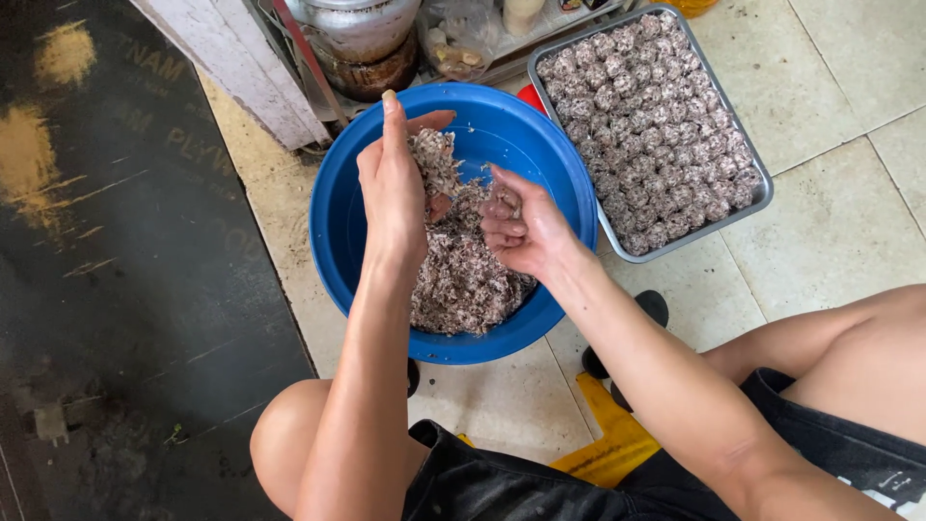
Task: Hand-forming small balls of food mixture and arranging them onto a metal tray.
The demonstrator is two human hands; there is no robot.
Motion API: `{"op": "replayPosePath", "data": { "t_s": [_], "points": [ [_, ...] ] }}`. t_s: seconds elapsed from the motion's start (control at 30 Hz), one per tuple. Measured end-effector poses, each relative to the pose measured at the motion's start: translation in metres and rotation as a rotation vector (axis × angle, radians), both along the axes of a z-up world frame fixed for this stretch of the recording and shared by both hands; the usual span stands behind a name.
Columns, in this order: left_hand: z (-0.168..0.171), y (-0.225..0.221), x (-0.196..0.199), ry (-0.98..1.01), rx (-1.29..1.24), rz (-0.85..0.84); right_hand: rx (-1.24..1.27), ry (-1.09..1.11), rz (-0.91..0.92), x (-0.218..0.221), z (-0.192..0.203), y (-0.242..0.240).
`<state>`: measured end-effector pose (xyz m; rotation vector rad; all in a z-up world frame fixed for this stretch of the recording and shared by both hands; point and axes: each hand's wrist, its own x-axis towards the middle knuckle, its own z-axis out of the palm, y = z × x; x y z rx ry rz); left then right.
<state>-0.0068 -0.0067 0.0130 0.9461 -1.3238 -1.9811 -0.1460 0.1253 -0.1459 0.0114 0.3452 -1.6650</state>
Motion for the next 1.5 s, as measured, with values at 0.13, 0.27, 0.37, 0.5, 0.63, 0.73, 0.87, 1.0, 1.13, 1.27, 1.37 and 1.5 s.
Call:
{"op": "replayPosePath", "data": {
  "t_s": [0.13,0.27,0.37,0.5,0.63,0.73,0.87,1.0,1.13,1.27,1.37,1.5],
  "points": [
    [-0.001,0.000,-0.006,0.022,0.006,-0.021,0.703,0.279,-0.191,0.023,0.160,-0.016],
    [0.002,0.000,-0.013,0.022,0.029,-0.038,0.815,0.263,-0.305,-0.002,0.189,-0.005],
    [-0.001,-0.001,-0.018,0.002,0.020,-0.052,0.607,0.209,-0.347,-0.062,0.108,0.028],
    [0.001,-0.001,-0.020,-0.009,0.015,-0.056,0.630,0.444,-0.387,-0.116,0.055,0.051],
    [-0.002,-0.001,-0.024,-0.006,0.050,-0.069,0.798,0.980,-0.428,-0.158,0.027,0.047],
    [-0.002,-0.001,-0.026,-0.035,0.048,-0.075,0.993,1.658,-0.220,-0.166,0.016,0.040],
    [-0.004,-0.002,-0.027,-0.110,0.009,-0.070,1.113,1.896,-0.038,-0.160,0.023,0.030],
    [-0.017,-0.005,-0.024,-0.082,-0.015,-0.096,1.113,2.059,-0.028,-0.158,0.025,0.029],
    [-0.029,-0.007,-0.023,-0.002,0.050,-0.102,1.030,2.086,-0.204,-0.154,0.030,0.037],
    [-0.041,-0.008,-0.023,0.125,0.255,-0.136,0.611,1.863,-0.436,-0.101,0.072,0.021],
    [-0.040,-0.002,-0.023,0.172,0.335,-0.199,0.353,1.863,-0.373,-0.030,0.123,0.002],
    [-0.033,0.001,-0.014,0.284,0.416,-0.352,0.177,2.211,-0.633,0.022,0.155,-0.019]
  ]
}}
